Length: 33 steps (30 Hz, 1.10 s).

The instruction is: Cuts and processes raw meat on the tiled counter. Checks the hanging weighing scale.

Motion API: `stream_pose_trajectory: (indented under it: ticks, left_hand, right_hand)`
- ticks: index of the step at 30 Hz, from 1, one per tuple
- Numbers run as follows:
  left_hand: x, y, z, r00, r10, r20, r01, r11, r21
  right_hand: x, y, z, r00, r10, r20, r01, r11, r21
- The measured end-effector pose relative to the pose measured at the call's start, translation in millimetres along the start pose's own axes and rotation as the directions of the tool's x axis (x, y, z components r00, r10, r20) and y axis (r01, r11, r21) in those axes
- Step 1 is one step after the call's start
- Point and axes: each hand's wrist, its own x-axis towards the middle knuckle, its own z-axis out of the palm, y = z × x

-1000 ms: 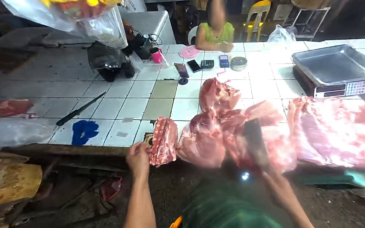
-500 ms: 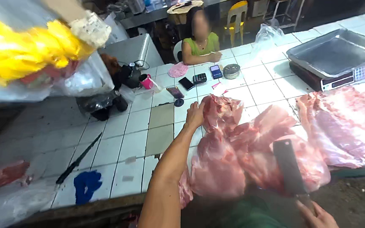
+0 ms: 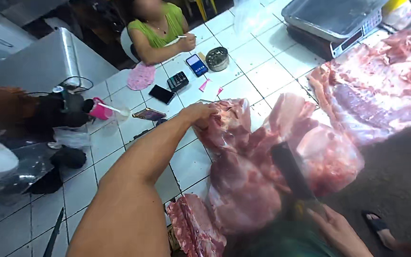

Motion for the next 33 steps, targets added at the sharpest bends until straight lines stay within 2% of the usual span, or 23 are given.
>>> stream_pose_trajectory:
  ticks: [3, 5, 12, 17, 22, 25, 28, 31, 33]
  left_hand:
    - [-16.4, 4.7, -9.0, 0.999, 0.010, 0.046, -0.004, 0.993, -0.117]
    - [-28.3, 8.8, -11.3, 1.000, 0.001, 0.009, 0.000, 0.982, -0.188]
    - [-59.8, 35.1, -2.0, 0.983, -0.070, -0.171, 0.051, 0.992, -0.116]
    - [-99.2, 68.1, -8.7, 0.965, -0.198, -0.173, 0.180, 0.977, -0.118]
    - [-140.0, 106.7, -30.2, 0.930, -0.354, -0.100, 0.340, 0.931, -0.131]
    - [-159.8, 117.8, -43.6, 0.871, -0.490, -0.033, 0.470, 0.851, -0.234]
    - [-170.4, 102.7, -56.1, 0.787, -0.609, 0.097, 0.604, 0.732, -0.315]
    - [-187.9, 85.7, -56.5, 0.660, -0.730, 0.176, 0.711, 0.531, -0.461]
    - [-197.5, 85.4, -59.5, 0.556, -0.794, 0.246, 0.748, 0.349, -0.565]
  right_hand:
    - [5.7, 4.8, -0.3, 0.999, 0.004, 0.045, -0.001, 0.997, -0.073]
    - [7.7, 5.6, -3.8, 0.996, 0.018, 0.087, -0.008, 0.993, -0.115]
    - [24.8, -13.9, 19.4, 0.958, 0.047, 0.282, -0.021, 0.995, -0.094]
    - [42.2, -10.8, 32.5, 0.955, -0.028, 0.294, 0.107, 0.961, -0.255]
    - [32.3, 10.7, 17.6, 0.967, -0.071, 0.244, 0.129, 0.965, -0.229]
    - [27.7, 26.2, -1.5, 0.971, -0.110, 0.211, 0.149, 0.973, -0.177]
    - [34.3, 37.3, -23.7, 0.969, -0.130, 0.209, 0.154, 0.983, -0.103]
    - [49.3, 44.1, -50.0, 0.959, -0.165, 0.231, 0.180, 0.982, -0.047]
    - [58.5, 46.4, -68.3, 0.951, -0.190, 0.244, 0.205, 0.978, -0.035]
